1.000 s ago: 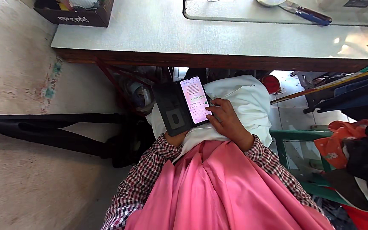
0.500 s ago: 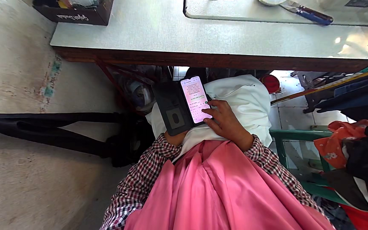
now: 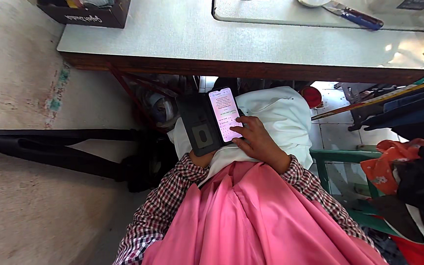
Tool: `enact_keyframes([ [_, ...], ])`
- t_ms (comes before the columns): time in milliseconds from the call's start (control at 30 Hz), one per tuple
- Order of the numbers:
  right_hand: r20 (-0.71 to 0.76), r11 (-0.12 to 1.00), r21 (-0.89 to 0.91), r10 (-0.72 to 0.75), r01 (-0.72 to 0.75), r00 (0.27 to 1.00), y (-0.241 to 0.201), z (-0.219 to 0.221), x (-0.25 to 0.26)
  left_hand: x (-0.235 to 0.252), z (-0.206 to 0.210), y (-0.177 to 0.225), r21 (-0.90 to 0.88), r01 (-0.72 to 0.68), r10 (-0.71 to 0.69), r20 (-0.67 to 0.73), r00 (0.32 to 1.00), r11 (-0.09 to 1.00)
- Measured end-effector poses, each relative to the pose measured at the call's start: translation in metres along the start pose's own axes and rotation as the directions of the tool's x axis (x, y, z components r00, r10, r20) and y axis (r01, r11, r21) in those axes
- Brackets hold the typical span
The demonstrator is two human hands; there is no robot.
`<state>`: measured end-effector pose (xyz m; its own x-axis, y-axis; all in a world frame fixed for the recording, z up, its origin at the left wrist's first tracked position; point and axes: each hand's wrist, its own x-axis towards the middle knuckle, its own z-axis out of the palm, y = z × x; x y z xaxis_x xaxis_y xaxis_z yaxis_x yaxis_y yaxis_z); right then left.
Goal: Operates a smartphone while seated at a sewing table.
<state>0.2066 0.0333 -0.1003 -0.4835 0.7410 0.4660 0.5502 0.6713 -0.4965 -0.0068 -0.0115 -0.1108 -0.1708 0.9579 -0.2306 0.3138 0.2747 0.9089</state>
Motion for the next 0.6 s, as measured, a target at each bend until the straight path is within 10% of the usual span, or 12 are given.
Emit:
enact_keyframes([
  [600, -0.118, 0.999, 0.015, 0.048, -0.046, 0.992, 0.0044, 0.0014, -0.0017, -0.0029, 0.0058, 0.0038, -0.268, -0.006, -0.009, -0.057, 0.998, 0.964],
])
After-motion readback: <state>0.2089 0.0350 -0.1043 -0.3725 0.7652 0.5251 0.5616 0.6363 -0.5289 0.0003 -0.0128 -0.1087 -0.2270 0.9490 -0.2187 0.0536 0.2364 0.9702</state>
